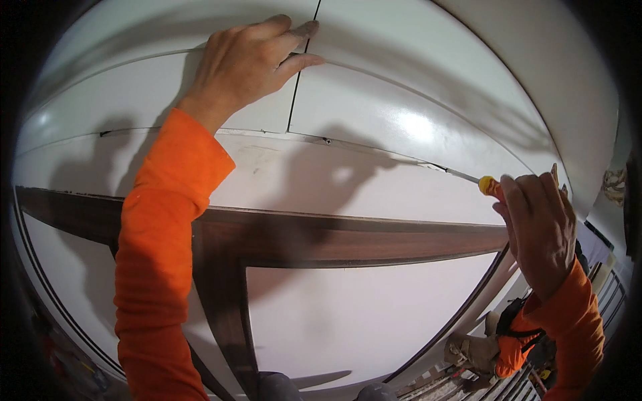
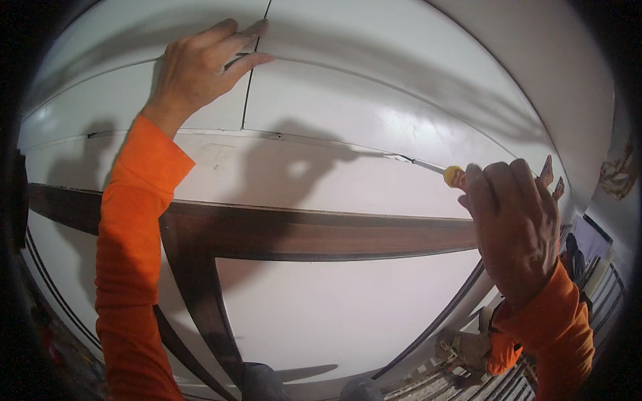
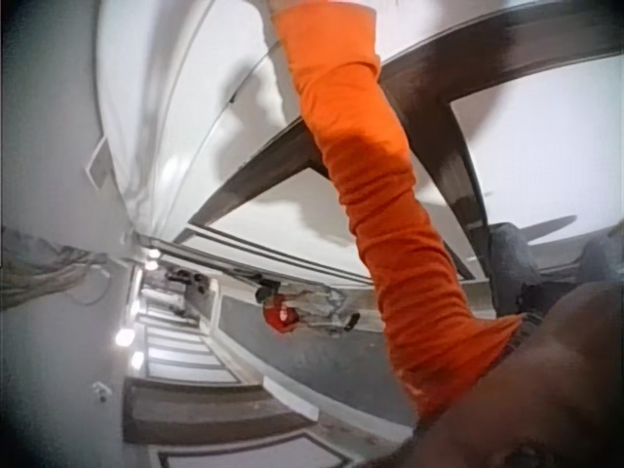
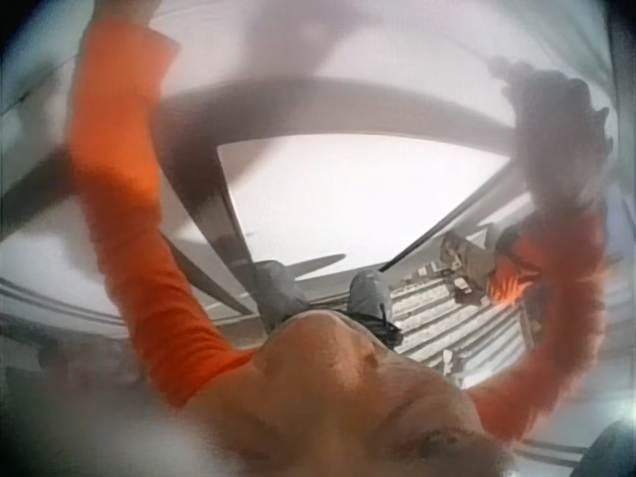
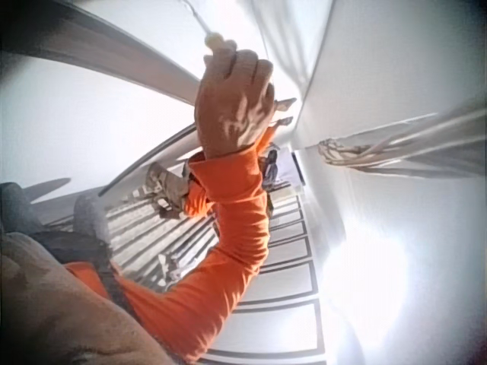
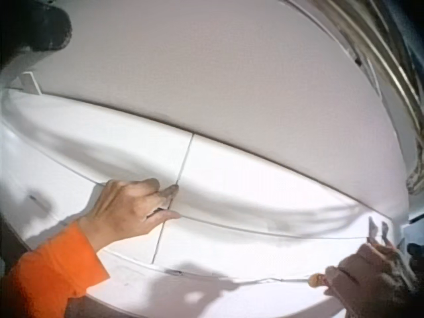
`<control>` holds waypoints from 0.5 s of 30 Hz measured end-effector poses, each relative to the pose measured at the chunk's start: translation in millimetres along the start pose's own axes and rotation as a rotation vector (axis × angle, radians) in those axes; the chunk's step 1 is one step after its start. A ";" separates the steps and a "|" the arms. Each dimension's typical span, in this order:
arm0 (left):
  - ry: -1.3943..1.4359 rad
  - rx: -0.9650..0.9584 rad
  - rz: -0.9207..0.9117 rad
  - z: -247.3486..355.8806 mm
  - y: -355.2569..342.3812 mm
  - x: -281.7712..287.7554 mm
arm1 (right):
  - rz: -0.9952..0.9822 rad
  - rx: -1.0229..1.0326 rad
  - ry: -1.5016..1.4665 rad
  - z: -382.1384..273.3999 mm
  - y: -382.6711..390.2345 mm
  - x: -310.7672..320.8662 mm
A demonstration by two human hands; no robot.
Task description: The person reaches into a bucket to retrieve small objects, then uses a screwdriver to secure white panels to the upper wall and ceiling structure while standing on scaffolding.
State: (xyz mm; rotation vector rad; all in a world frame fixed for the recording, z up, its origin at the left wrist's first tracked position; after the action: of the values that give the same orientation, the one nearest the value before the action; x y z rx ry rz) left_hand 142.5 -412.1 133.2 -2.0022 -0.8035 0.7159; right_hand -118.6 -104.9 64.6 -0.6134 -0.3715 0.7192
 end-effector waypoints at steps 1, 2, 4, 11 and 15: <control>-0.006 -0.005 0.017 1.6 -0.3 -0.8 | -0.029 -0.041 -0.007 2.7 3.1 -2.4; -0.010 -0.009 0.036 3.5 -0.9 -1.9 | -0.060 -0.082 -0.011 5.4 5.5 -3.3; -0.035 -0.020 0.025 4.4 -0.7 -0.4 | -0.154 -0.200 -0.191 8.8 7.6 -2.4; -0.201 -0.064 0.004 -16.0 8.3 -7.5 | -0.048 0.022 -0.093 1.9 -0.5 -7.7; -0.138 -0.072 0.003 -15.5 5.1 -7.1 | -0.105 -0.089 -0.125 12.1 0.8 -13.5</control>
State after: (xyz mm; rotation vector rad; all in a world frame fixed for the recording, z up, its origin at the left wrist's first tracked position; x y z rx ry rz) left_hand 150.6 -427.3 137.6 -2.0354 -0.9187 0.8454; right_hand -134.6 -109.2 71.8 -0.6299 -0.5505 0.6443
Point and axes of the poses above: each hand's wrist, its own y-axis away from the middle knuckle, its own x-axis out of the back of the hand, z = x × y, the point moved 1 cm from there along -y, towards the middle knuckle, and after that the axes turned 3 degrees about -z, right-handed, at the moved point
